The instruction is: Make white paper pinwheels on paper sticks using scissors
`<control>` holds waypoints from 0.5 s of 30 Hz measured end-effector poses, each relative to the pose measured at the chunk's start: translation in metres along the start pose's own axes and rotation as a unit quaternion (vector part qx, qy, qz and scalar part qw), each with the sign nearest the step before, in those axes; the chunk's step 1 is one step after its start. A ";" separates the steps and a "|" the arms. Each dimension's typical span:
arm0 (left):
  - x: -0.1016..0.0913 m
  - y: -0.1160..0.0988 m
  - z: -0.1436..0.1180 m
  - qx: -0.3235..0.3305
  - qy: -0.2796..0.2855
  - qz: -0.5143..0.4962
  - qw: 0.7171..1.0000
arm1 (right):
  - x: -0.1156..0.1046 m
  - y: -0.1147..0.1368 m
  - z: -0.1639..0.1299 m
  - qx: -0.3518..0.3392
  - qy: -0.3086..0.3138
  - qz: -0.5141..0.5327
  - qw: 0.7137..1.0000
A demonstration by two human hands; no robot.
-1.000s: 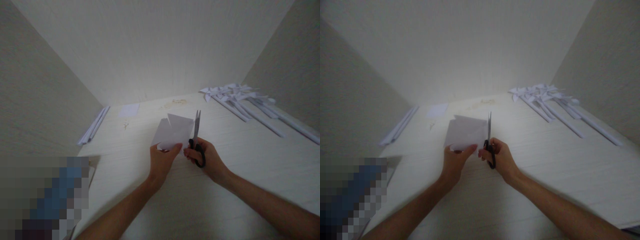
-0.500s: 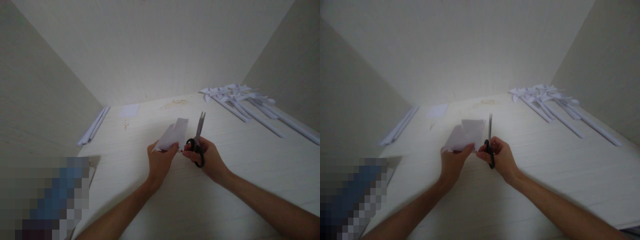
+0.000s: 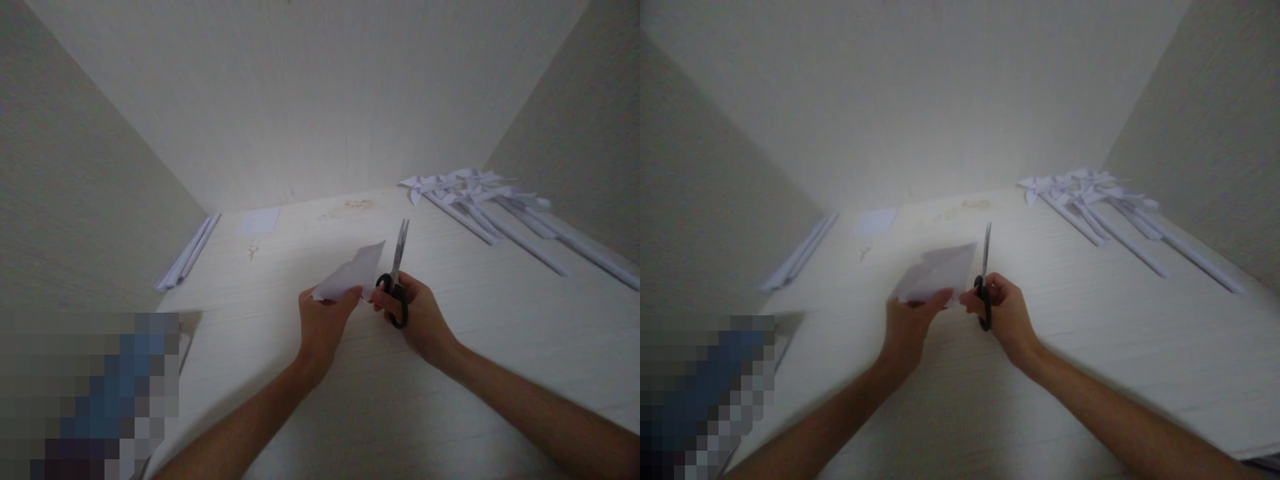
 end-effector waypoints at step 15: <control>-0.027 -0.037 0.022 0.000 -0.024 -0.298 0.954 | 0.010 -0.003 -0.009 0.053 0.139 -0.215 0.965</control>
Point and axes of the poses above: each hand's wrist, its own z-axis towards the middle knuckle, its own x-axis out of the palm, y = z × x, the point moved 3 cm from there along z, towards the middle knuckle, and after that the axes turned 10 degrees about y, right-handed, at the moved point
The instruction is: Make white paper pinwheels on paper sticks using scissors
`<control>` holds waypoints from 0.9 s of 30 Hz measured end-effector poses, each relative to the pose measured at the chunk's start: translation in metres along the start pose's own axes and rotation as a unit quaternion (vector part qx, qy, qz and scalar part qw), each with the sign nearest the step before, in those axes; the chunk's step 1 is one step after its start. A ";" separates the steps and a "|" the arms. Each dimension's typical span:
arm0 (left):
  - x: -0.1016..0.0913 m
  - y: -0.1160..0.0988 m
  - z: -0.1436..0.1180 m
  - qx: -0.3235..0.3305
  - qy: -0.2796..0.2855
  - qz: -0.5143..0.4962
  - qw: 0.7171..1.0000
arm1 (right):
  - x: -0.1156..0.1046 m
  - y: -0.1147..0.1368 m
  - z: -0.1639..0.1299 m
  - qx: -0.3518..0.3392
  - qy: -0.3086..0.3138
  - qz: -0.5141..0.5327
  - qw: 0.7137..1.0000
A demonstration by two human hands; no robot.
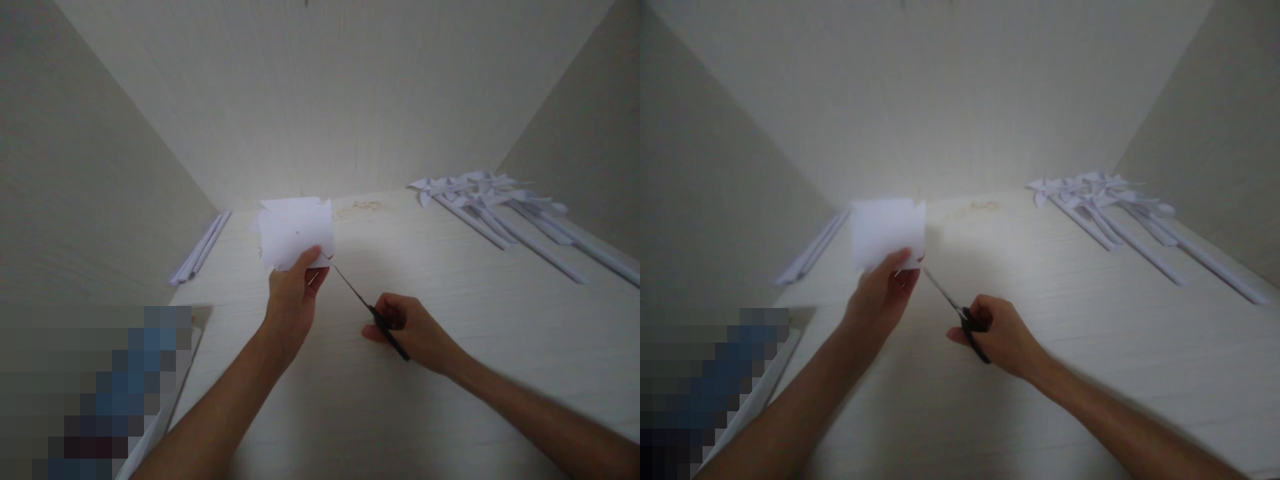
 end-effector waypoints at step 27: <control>-0.001 0.012 -0.003 -0.040 -0.004 0.015 0.999 | 0.000 -0.001 0.000 0.022 -0.007 0.042 0.999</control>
Point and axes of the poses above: each hand's wrist, its own z-axis towards the middle knuckle, its own x-axis out of the palm, y = z × x, the point moved 3 cm from there along z, towards the middle knuckle, and after that the axes turned 10 degrees about y, right-handed, at the moved point
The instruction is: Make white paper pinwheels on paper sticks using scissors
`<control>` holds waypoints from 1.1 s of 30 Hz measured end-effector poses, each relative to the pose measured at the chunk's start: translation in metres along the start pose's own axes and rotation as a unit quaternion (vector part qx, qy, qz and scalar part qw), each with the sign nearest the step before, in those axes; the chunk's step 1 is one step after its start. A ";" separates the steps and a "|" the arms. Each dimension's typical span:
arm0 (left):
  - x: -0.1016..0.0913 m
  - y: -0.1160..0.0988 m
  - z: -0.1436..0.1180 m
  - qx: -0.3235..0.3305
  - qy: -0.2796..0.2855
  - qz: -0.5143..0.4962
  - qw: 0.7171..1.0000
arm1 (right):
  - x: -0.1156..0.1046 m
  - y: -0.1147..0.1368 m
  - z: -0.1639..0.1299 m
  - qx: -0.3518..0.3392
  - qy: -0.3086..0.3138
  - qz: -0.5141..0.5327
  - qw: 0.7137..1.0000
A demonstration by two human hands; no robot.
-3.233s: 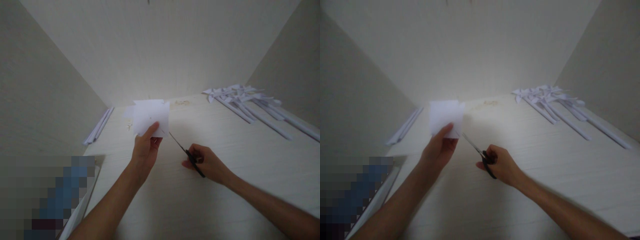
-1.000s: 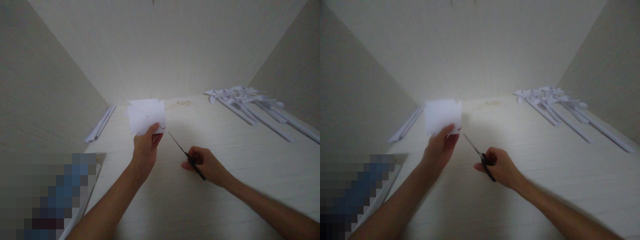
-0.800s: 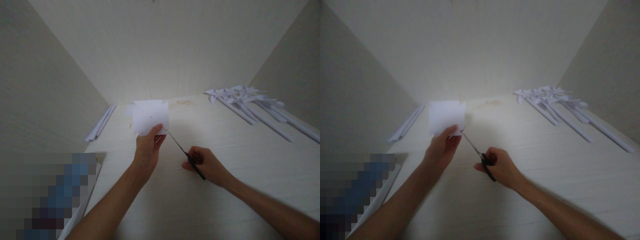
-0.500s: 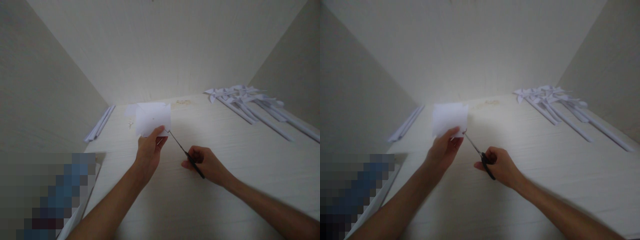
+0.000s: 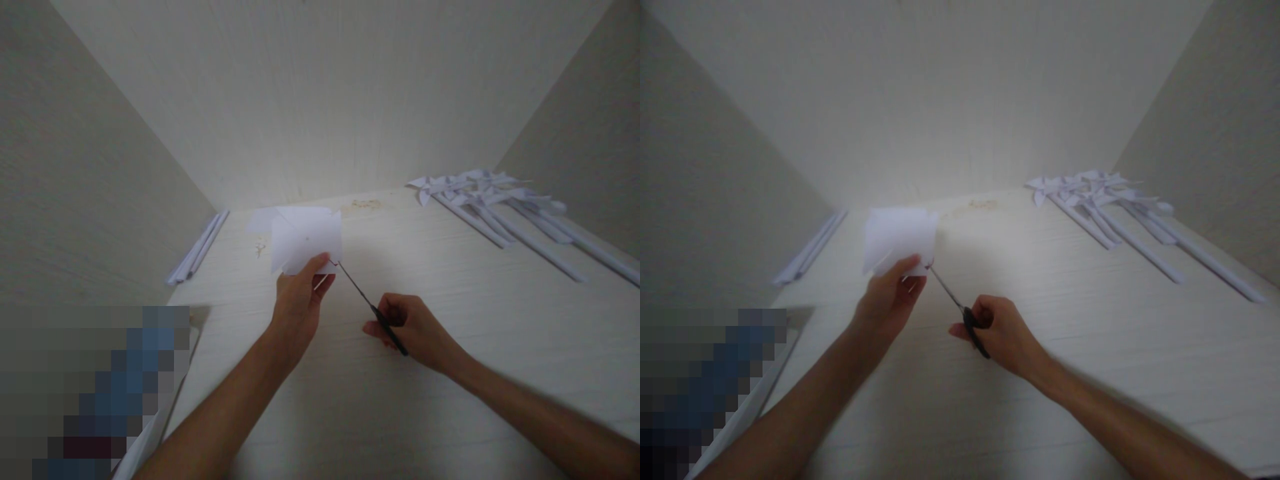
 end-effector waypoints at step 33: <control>-0.092 0.016 -0.074 -0.093 -0.068 0.063 0.991 | -0.048 0.052 0.050 0.105 0.018 -0.731 0.674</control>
Point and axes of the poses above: each hand's wrist, its own z-axis towards the middle knuckle, its own x-axis out of the palm, y = z × x, the point moved 3 cm from there along z, towards the middle knuckle, and after that the axes turned 10 degrees about y, right-handed, at the moved point
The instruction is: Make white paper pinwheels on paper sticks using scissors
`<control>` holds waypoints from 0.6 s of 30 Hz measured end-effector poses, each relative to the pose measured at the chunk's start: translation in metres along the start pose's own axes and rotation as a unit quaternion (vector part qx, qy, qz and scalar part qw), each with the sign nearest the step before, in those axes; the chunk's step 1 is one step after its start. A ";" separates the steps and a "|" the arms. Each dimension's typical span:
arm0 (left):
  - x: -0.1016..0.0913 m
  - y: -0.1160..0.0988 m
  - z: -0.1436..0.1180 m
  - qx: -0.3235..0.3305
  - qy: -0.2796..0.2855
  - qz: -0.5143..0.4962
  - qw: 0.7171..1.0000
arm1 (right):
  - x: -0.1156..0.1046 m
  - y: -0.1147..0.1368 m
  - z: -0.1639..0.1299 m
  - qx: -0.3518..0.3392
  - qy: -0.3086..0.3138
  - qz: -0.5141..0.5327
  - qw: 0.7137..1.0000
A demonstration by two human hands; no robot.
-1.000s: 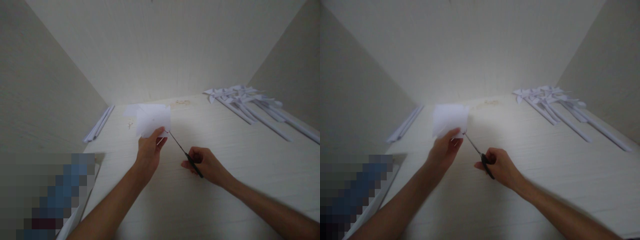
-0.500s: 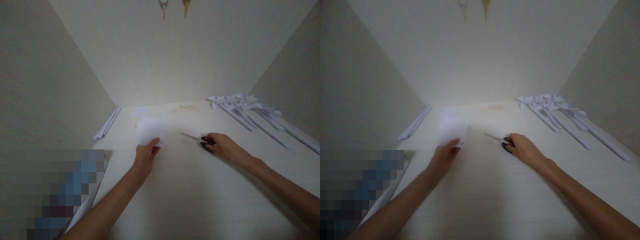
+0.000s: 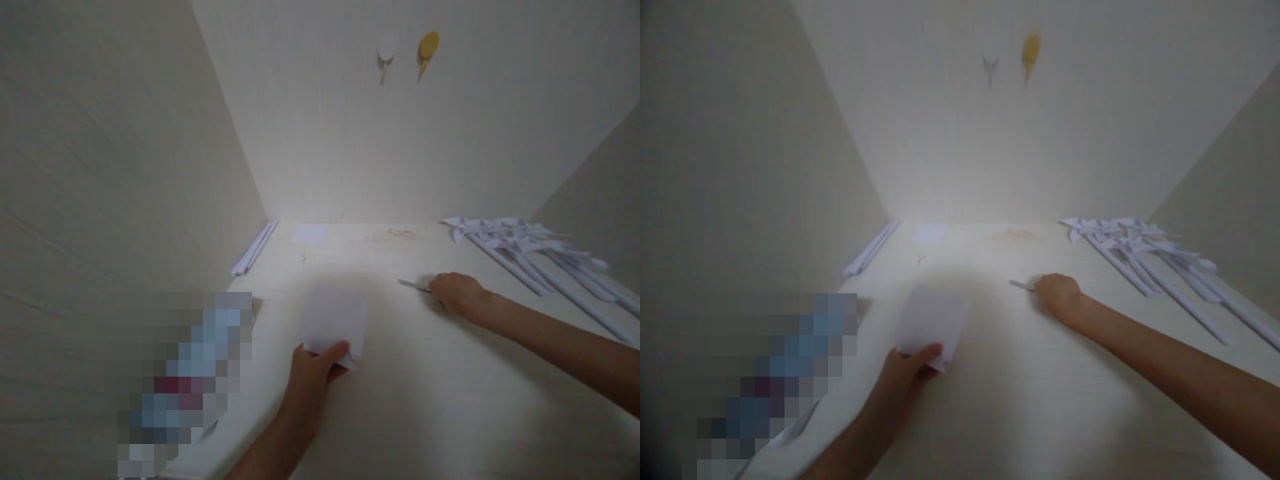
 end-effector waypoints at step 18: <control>-0.016 0.000 -0.016 -0.012 -0.047 -0.152 0.987 | -0.093 0.185 0.144 -0.210 -0.121 0.212 0.947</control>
Point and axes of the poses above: each hand's wrist, its own z-axis towards the middle knuckle, its own x-axis out of the palm, y = z × x, the point moved 3 cm from there along z, towards the middle knuckle, and after that the axes turned 10 degrees about y, right-handed, at the moved point
